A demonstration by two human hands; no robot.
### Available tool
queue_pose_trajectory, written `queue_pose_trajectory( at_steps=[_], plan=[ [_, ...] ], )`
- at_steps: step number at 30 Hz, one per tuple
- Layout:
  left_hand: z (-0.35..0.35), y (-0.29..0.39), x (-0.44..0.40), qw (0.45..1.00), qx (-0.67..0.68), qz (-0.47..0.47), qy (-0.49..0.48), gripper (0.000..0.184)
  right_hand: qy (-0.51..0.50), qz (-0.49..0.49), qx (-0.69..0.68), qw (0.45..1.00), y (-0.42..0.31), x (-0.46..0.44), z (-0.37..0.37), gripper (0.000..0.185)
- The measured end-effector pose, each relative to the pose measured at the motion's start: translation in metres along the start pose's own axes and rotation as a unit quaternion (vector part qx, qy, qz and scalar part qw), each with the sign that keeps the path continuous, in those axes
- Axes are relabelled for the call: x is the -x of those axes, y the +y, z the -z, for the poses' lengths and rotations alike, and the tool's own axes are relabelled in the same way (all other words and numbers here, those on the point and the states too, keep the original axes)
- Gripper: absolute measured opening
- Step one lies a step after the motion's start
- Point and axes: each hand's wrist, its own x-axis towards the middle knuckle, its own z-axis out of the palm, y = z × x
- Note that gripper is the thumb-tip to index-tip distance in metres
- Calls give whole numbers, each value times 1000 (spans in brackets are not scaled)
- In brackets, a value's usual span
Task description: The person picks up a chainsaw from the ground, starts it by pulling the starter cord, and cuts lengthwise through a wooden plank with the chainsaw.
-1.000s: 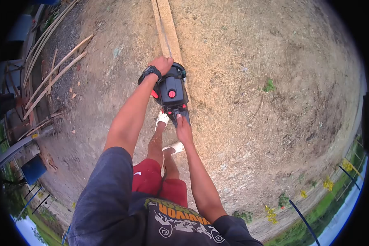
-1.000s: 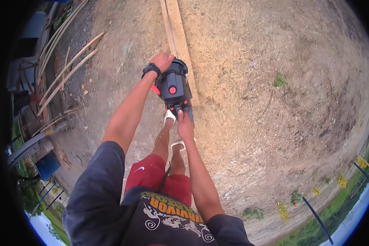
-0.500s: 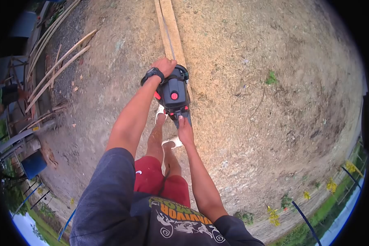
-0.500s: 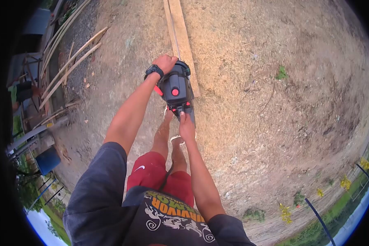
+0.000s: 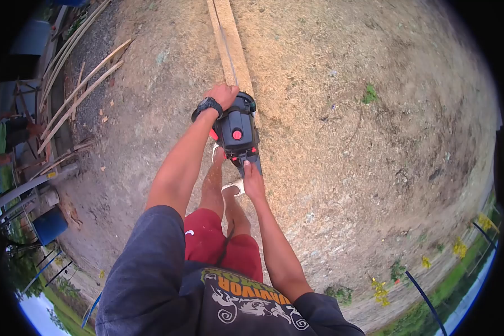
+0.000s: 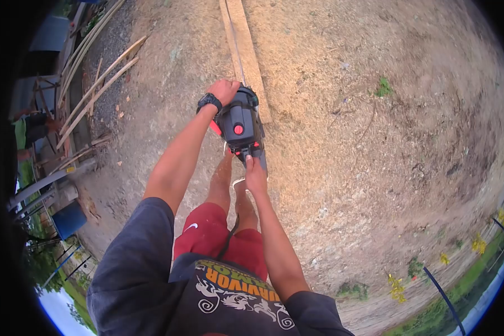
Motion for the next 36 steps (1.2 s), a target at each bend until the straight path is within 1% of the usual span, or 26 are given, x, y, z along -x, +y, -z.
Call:
queue_pose_trajectory(
  at_steps=[2,4,9,11,15,18,20,27,29,30,31,33,35,36],
  plan=[
    [-1,3,12,1000,-17,2,5,54,-24,-29,-2,999,2,9,4,61],
    [-14,-3,17,1000,-23,-1,0,53,-23,-28,-6,999,6,20,5,61],
    [-9,4,36,1000,-8,-15,-23,53,-32,-34,-8,999,11,34,10,62],
    [-5,5,36,999,5,-6,-37,57,-22,-33,-14,999,8,32,8,63],
    [4,8,9,998,13,16,-54,58,-18,-41,-4,999,-3,12,6,64],
    [17,3,-21,1000,8,-2,-22,58,-24,-28,-8,999,-19,-15,2,64],
    [30,2,-41,1000,12,4,-24,58,-18,1,-7,1000,-38,-32,3,60],
    [48,-9,-90,999,27,-9,-13,58,-24,0,7,1000,-72,-67,0,59],
    [40,-16,-95,999,8,-34,1,58,-21,-25,36,999,-80,-58,0,58],
    [30,-22,-95,997,-2,-77,13,58,-26,-31,39,998,-70,-52,-4,58],
    [20,-26,-91,997,0,-75,11,58,-19,-20,29,999,-62,-47,-6,58],
    [16,-19,-76,1000,16,-9,11,57,-4,0,17,1000,-62,-42,-2,58],
    [19,-18,-61,1000,22,8,17,55,-7,-25,16,1000,-60,-28,1,57],
    [19,-15,-52,1000,26,10,2,55,-35,-45,9,998,-57,-25,5,60]
  ],
)
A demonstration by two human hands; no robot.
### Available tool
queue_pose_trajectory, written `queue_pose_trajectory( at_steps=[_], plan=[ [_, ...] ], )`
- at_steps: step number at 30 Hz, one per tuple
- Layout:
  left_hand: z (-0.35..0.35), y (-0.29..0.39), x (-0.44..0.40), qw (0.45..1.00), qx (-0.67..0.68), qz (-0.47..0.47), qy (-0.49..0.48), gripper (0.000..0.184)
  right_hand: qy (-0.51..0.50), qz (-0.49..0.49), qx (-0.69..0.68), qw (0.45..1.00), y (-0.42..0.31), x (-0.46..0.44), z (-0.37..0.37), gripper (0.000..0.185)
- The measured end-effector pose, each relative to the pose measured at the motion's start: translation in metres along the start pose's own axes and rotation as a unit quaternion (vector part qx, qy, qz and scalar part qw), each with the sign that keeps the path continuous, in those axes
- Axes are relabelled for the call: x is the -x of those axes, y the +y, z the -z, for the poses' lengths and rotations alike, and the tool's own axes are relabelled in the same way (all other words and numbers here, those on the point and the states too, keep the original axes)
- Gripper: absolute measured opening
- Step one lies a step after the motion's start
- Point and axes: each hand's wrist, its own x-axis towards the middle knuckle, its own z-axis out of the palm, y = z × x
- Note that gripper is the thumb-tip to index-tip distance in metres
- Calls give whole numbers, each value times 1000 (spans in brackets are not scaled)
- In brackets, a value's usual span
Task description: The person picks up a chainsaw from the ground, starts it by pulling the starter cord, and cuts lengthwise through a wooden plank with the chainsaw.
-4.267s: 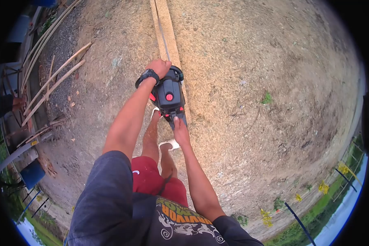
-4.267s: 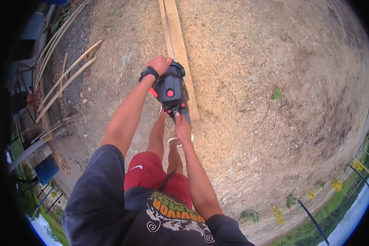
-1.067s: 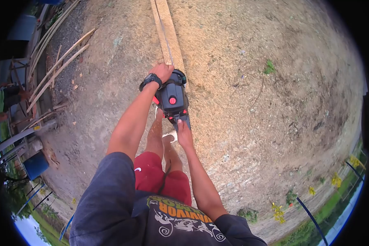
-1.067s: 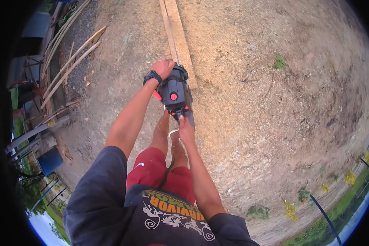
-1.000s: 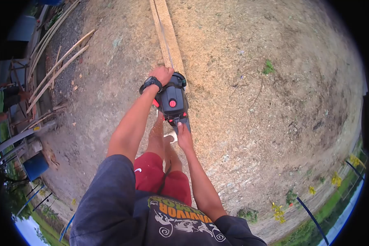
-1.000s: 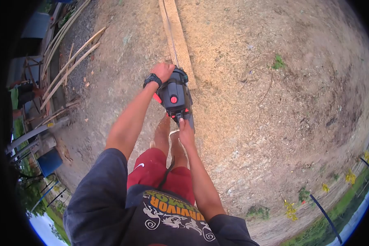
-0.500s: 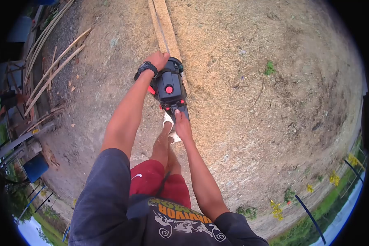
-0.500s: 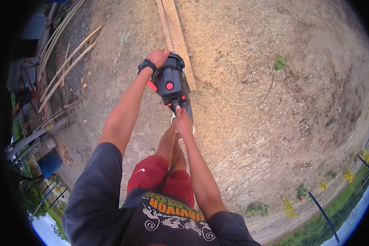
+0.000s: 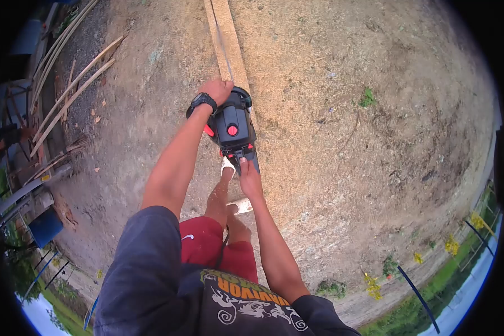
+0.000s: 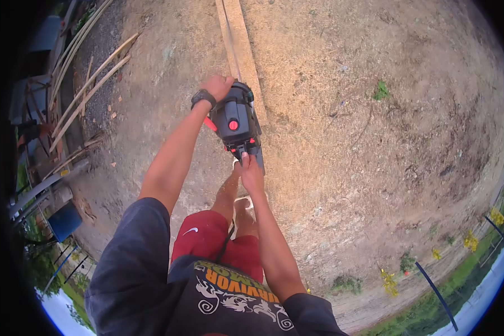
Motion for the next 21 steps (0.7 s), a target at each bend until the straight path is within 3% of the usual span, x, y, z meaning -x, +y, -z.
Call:
queue_pose_trajectory(
  at_steps=[4,7,21],
  plan=[
    [9,18,27,997,-24,19,-65,57,10,16,4,1000,25,8,-4,58],
    [-25,-4,24,998,-31,-18,-44,57,19,27,-11,999,33,19,-2,59],
    [-44,13,110,999,-13,0,-50,57,13,13,-11,1000,93,75,2,59]
  ],
)
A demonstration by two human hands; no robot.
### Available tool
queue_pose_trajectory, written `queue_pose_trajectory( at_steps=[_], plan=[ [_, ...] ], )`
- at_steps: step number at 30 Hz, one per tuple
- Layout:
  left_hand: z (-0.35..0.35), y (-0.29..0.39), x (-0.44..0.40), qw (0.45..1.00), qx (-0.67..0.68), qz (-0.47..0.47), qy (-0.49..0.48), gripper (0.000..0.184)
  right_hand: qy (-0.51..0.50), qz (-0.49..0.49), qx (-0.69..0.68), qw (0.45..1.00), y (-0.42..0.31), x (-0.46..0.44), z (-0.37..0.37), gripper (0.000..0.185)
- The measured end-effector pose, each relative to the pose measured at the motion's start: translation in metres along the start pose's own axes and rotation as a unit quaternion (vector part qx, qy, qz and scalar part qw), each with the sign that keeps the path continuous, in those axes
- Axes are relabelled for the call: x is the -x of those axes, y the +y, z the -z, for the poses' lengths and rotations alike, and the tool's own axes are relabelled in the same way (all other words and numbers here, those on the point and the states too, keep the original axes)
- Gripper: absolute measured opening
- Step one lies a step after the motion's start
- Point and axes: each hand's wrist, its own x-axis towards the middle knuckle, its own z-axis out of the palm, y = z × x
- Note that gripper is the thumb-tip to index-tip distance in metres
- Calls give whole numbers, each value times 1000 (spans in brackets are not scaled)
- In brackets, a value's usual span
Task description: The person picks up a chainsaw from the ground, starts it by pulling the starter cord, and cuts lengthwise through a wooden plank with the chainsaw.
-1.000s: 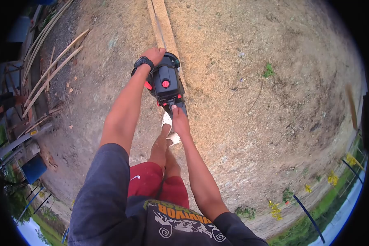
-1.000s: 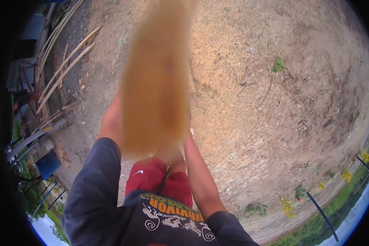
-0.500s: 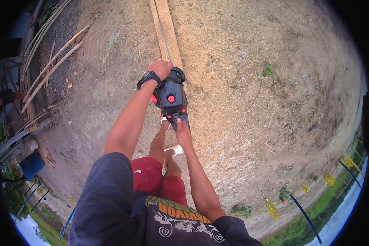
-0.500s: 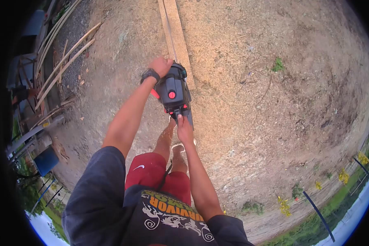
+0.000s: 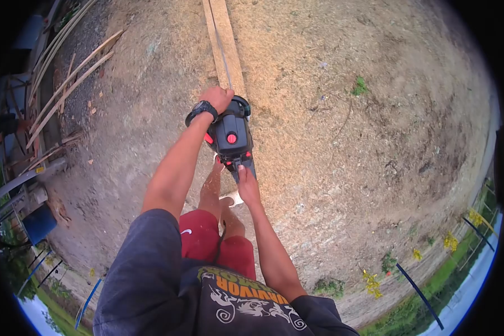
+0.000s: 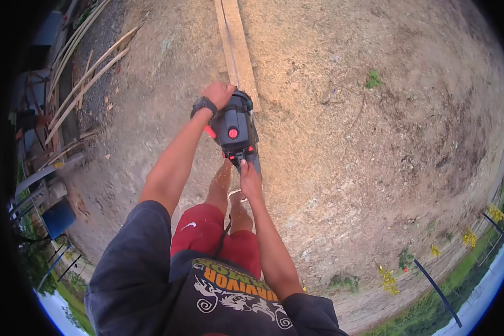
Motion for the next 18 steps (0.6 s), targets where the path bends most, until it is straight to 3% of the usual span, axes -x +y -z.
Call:
queue_pose_trajectory(
  at_steps=[18],
  plan=[
    [-43,0,100,999,13,-12,29,55,25,33,9,999,83,76,-9,60]
  ],
)
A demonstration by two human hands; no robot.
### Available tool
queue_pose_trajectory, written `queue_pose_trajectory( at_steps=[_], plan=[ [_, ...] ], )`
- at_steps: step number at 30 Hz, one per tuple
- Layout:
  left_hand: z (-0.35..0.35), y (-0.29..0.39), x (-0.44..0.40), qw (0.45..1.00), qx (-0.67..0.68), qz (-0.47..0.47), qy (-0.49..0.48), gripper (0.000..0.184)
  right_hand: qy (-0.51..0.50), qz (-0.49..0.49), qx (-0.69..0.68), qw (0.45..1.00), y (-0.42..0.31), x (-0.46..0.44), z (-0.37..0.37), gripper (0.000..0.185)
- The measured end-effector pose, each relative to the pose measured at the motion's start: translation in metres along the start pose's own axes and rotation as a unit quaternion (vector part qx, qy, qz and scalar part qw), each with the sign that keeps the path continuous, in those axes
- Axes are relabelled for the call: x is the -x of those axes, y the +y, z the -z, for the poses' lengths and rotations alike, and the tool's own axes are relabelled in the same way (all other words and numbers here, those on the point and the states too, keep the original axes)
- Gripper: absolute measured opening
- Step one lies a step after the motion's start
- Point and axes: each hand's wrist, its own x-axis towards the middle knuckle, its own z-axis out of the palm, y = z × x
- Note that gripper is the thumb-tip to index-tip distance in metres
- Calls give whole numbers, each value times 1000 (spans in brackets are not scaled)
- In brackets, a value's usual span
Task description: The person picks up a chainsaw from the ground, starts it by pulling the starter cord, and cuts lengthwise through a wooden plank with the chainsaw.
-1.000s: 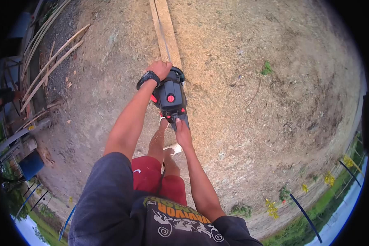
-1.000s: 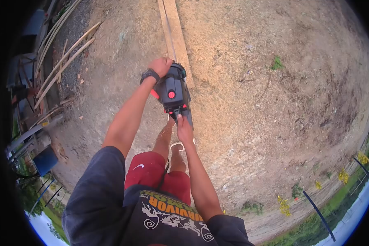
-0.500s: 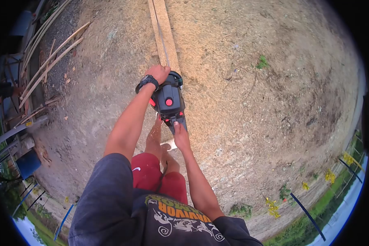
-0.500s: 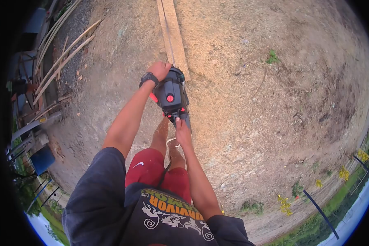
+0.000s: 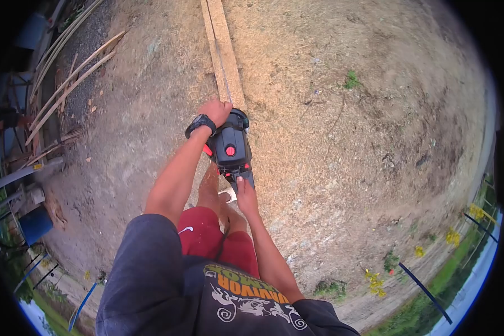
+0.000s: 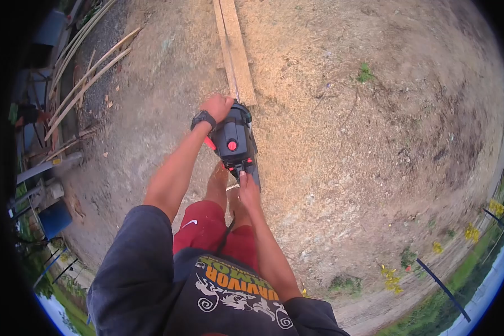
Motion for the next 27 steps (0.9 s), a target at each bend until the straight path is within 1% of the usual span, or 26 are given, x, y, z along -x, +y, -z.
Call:
queue_pose_trajectory(
  at_steps=[3,5,7,10,13,15,17,20,22,26,27],
  plan=[
    [-13,0,28,1000,3,-7,1,54,-18,-29,5,999,9,22,6,60],
    [-20,-3,43,1000,-1,-13,5,53,-14,-29,4,999,16,39,8,60],
    [-24,-3,48,1000,0,0,-25,53,-10,-31,6,999,20,52,9,59],
    [-27,-6,43,999,-1,-19,-34,52,-10,-37,19,999,18,50,9,59],
    [-9,4,34,1000,3,-12,-25,55,-4,-48,31,998,-2,39,12,60],
    [7,6,12,1000,3,-11,-25,55,-5,-20,9,1000,-19,25,14,62],
    [9,-1,-2,999,7,-5,-31,56,-12,-29,15,999,-33,11,13,62],
    [23,-7,-33,1000,11,-13,-10,53,-4,-13,32,999,-52,-7,13,63],
    [23,-7,-39,999,14,-25,-23,54,-14,-41,30,999,-62,-5,16,62],
    [12,-10,-40,999,2,-40,-11,54,-14,-22,28,999,-51,-2,15,63],
    [14,-11,-38,1000,7,-26,-14,56,-10,-14,32,999,-48,-5,12,62]
  ],
)
